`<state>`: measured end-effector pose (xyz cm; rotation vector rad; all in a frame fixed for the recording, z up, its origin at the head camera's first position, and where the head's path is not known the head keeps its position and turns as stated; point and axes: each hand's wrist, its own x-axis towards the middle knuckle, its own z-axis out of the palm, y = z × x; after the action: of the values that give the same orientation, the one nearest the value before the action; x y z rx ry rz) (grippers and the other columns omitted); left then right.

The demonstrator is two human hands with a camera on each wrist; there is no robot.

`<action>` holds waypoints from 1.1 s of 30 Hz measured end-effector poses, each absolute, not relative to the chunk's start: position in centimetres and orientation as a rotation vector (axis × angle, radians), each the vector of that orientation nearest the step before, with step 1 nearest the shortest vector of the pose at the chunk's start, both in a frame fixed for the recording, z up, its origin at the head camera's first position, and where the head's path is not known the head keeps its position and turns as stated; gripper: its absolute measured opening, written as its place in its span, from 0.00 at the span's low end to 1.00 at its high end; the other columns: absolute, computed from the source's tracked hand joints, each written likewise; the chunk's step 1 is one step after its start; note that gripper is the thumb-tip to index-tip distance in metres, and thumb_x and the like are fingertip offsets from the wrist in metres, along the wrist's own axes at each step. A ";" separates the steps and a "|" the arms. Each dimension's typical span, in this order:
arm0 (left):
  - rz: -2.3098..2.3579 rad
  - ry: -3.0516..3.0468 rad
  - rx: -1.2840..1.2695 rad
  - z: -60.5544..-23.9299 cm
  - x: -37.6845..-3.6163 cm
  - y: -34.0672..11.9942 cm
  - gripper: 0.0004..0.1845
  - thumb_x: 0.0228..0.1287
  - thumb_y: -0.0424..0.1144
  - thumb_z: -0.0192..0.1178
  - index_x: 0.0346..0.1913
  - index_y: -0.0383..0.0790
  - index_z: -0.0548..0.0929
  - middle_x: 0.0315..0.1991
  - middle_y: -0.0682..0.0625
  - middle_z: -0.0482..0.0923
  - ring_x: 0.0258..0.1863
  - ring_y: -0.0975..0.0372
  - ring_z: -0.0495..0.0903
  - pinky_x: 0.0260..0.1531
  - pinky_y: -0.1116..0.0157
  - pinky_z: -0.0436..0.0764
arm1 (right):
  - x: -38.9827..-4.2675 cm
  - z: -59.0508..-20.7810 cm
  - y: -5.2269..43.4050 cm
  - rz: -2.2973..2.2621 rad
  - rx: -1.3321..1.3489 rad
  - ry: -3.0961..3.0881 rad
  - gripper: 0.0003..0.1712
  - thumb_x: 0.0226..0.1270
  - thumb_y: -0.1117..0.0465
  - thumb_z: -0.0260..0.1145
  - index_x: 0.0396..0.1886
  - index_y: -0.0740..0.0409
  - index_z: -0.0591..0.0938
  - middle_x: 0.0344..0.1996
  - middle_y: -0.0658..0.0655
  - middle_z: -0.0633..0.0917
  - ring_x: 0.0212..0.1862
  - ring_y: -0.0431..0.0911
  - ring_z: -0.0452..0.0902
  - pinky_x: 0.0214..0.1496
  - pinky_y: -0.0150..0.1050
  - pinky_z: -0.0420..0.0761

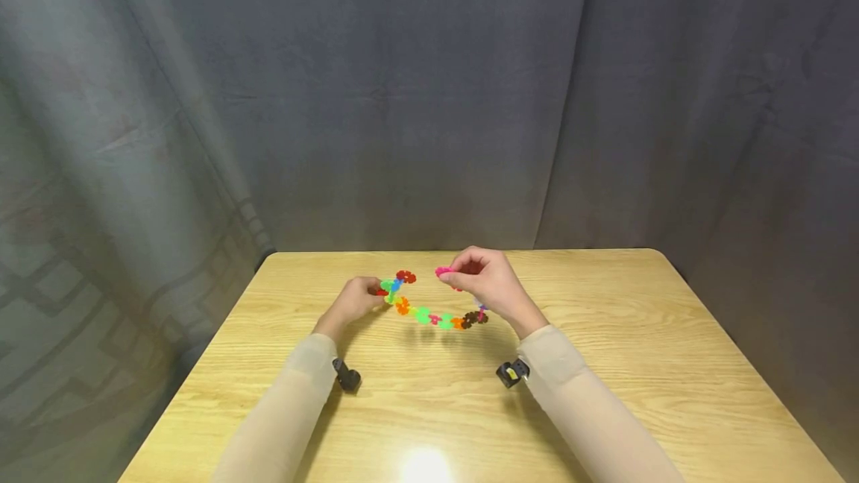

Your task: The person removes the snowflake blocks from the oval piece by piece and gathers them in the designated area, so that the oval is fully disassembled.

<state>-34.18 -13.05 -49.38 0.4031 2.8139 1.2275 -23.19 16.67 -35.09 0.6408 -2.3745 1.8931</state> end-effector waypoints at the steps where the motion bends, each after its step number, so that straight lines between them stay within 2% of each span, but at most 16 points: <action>1: 1.224 2.816 0.402 -49.4 -34.1 -13.1 0.19 0.59 0.41 0.71 0.52 0.39 0.85 0.43 0.49 0.83 0.39 0.59 0.78 0.42 0.60 0.79 | -23.2 -35.1 16.7 1.893 0.640 -2.372 0.08 0.59 0.66 0.74 0.34 0.65 0.84 0.35 0.59 0.85 0.35 0.55 0.81 0.31 0.36 0.77; 9: 1.254 2.798 0.400 -49.7 -34.0 -13.3 0.18 0.60 0.39 0.70 0.51 0.37 0.85 0.46 0.48 0.84 0.47 0.55 0.80 0.49 0.56 0.79 | -23.2 -34.9 16.8 1.887 0.623 -2.364 0.08 0.59 0.66 0.74 0.32 0.65 0.82 0.34 0.59 0.85 0.35 0.49 0.83 0.30 0.38 0.77; 15: 1.339 2.733 0.371 -49.5 -33.9 -13.3 0.18 0.62 0.39 0.68 0.54 0.37 0.84 0.47 0.47 0.84 0.46 0.57 0.82 0.49 0.57 0.80 | -23.2 -35.0 16.7 1.939 0.626 -2.349 0.09 0.60 0.67 0.73 0.32 0.68 0.81 0.34 0.61 0.85 0.41 0.56 0.85 0.31 0.34 0.77; 20: 1.451 2.741 0.384 -47.8 -33.4 -13.0 0.16 0.63 0.40 0.67 0.53 0.40 0.85 0.51 0.47 0.82 0.52 0.53 0.79 0.52 0.53 0.78 | -23.1 -34.9 16.6 1.944 0.635 -2.341 0.10 0.60 0.67 0.73 0.31 0.68 0.80 0.32 0.60 0.84 0.41 0.55 0.85 0.31 0.35 0.76; 26: 1.679 2.722 0.417 -44.4 -32.8 -12.2 0.12 0.68 0.43 0.63 0.48 0.42 0.86 0.45 0.51 0.84 0.47 0.56 0.81 0.48 0.54 0.80 | -23.1 -34.9 16.5 1.959 0.648 -2.337 0.13 0.60 0.67 0.73 0.29 0.68 0.76 0.28 0.60 0.82 0.42 0.56 0.85 0.28 0.35 0.73; 29: 1.738 2.751 0.506 -42.5 -32.4 -11.5 0.12 0.68 0.48 0.63 0.45 0.44 0.87 0.42 0.53 0.84 0.44 0.59 0.81 0.47 0.55 0.80 | -23.6 -35.5 16.7 1.928 0.633 -2.355 0.11 0.60 0.68 0.73 0.29 0.68 0.77 0.27 0.59 0.82 0.36 0.52 0.83 0.28 0.37 0.73; 33: 1.714 2.755 0.718 -39.8 -31.0 -10.1 0.11 0.69 0.47 0.62 0.45 0.45 0.88 0.42 0.54 0.85 0.38 0.59 0.81 0.40 0.58 0.80 | -24.5 -36.7 17.0 1.887 0.652 -2.339 0.08 0.59 0.70 0.72 0.31 0.66 0.79 0.29 0.57 0.81 0.28 0.46 0.76 0.29 0.37 0.76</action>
<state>-31.01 -10.09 -39.82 0.7184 2.7552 1.7138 -24.51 17.01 -36.71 0.6519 -2.3395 1.8871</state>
